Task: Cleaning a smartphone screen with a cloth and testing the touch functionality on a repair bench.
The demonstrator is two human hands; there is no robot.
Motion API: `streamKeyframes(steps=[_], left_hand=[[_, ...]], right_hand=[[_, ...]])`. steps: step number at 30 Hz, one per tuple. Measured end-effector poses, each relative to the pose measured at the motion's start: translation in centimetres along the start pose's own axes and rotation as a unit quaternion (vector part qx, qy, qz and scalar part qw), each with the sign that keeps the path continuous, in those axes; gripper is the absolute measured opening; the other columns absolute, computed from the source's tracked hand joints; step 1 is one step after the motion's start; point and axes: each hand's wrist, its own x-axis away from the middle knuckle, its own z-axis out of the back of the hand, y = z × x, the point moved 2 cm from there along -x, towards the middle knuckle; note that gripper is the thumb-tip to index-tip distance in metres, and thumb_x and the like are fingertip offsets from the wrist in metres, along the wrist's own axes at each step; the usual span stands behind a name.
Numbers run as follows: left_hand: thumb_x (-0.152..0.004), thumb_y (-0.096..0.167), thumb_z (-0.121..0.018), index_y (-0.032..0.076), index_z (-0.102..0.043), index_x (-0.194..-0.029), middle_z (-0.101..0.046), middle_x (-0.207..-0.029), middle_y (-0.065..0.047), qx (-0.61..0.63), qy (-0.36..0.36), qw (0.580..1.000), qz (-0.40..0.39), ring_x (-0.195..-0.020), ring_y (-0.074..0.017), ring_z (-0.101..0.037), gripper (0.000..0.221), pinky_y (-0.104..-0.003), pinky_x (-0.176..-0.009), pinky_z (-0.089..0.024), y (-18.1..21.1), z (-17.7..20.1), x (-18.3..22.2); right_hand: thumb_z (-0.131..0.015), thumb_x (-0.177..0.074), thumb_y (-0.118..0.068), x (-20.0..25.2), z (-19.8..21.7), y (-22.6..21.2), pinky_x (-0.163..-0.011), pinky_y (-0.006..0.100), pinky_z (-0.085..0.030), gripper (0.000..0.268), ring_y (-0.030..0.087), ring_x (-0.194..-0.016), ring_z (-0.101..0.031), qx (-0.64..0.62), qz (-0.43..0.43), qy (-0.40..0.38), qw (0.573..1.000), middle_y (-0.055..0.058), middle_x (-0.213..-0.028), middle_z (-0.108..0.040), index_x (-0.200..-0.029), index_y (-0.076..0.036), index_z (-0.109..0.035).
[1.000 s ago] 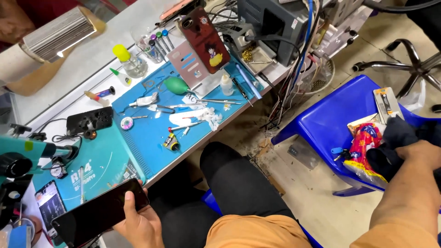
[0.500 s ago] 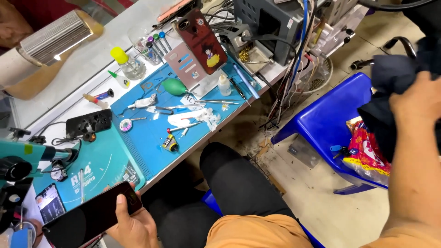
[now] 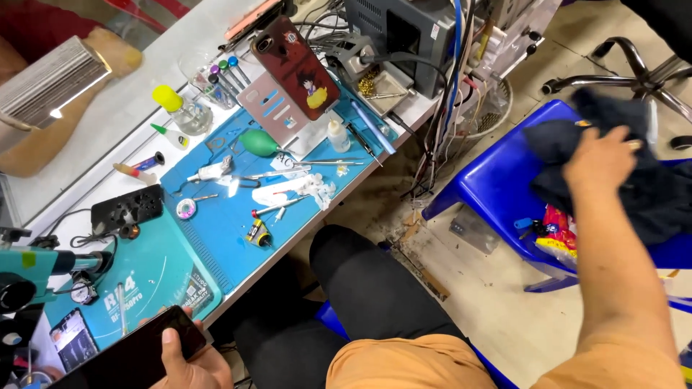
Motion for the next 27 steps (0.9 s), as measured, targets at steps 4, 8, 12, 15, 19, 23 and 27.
streamKeyframes(steps=[4,8,12,15,19,23,27], left_hand=[[-0.094,0.019,-0.069,0.014,-0.056,-0.14,-0.065,-0.128,-0.005,0.023,0.029,0.998,-0.043,-0.101,-0.0215,-0.075,0.048,-0.023,-0.079,-0.064,2.7,-3.7,4.1],[-0.092,0.019,-0.071,0.014,-0.057,-0.133,-0.066,-0.122,-0.004,0.042,-0.019,0.999,-0.029,-0.1,-0.0217,-0.073,0.043,-0.025,-0.078,-0.061,1.9,-4.6,4.6],[-0.091,0.022,-0.073,0.012,-0.056,-0.139,-0.067,-0.124,-0.005,0.039,-0.006,0.999,-0.035,-0.097,-0.0218,-0.075,0.051,-0.022,-0.077,-0.063,3.1,-5.0,4.9],[-0.092,0.027,-0.072,0.019,-0.059,-0.135,-0.07,-0.12,0.0,0.022,0.028,0.999,-0.017,-0.1,-0.0162,-0.076,0.046,-0.019,-0.079,-0.06,1.9,-3.1,3.3],[-0.093,0.019,-0.071,0.014,-0.058,-0.133,-0.067,-0.121,-0.004,0.037,0.011,0.999,-0.011,-0.098,-0.0197,-0.074,0.043,-0.023,-0.077,-0.063,3.3,-4.6,4.6],[-0.095,0.02,-0.071,0.017,-0.058,-0.136,-0.067,-0.124,-0.004,0.045,-0.014,0.999,-0.003,-0.102,-0.0212,-0.074,0.043,-0.024,-0.081,-0.064,2.3,-4.7,4.4],[-0.087,0.026,-0.076,0.015,-0.061,-0.137,-0.071,-0.121,0.001,0.017,0.022,1.0,-0.006,-0.097,-0.0185,-0.078,0.053,-0.02,-0.079,-0.063,2.7,-4.3,4.4]], right_hand=[[-0.078,-0.078,-0.015,-6.6,-16.8,17.2,-0.08,0.033,-0.064,0.053,0.029,-0.103,-0.079,0.121,-0.021,0.038,0.992,0.016,-0.116,-0.079,-0.127,0.001,-0.067],[-0.082,-0.076,-0.046,0.8,-19.4,21.1,-0.092,0.043,-0.053,0.059,0.027,-0.125,-0.068,0.117,-0.157,-0.306,0.932,0.01,-0.14,-0.073,-0.128,-0.017,-0.084],[-0.072,-0.083,-0.028,3.5,-13.9,11.9,-0.097,0.052,-0.047,0.056,0.039,-0.126,-0.063,-0.102,-0.279,-0.252,0.921,0.02,-0.139,-0.068,-0.131,0.001,-0.075],[-0.063,-0.087,-0.025,3.6,-14.4,12.5,-0.101,0.056,-0.047,0.065,0.051,-0.128,-0.055,-0.217,-0.321,-0.249,0.888,0.034,-0.143,-0.058,-0.138,0.016,-0.062],[-0.055,-0.086,-0.02,3.0,-18.5,15.6,-0.098,0.048,-0.05,0.064,0.046,-0.123,-0.06,-0.303,-0.413,-0.245,0.823,0.034,-0.139,-0.057,-0.138,0.017,-0.053],[-0.068,-0.087,-0.027,3.4,-15.8,15.9,-0.092,0.054,-0.051,0.059,0.036,-0.119,-0.059,-0.279,-0.406,-0.284,0.823,0.015,-0.135,-0.057,-0.132,0.009,-0.057],[-0.084,-0.089,-0.034,1.8,-3.9,11.1,-0.077,0.084,-0.057,0.076,0.054,-0.127,-0.055,0.018,-0.345,-0.343,0.874,0.021,-0.151,-0.048,-0.15,0.0,-0.052]])
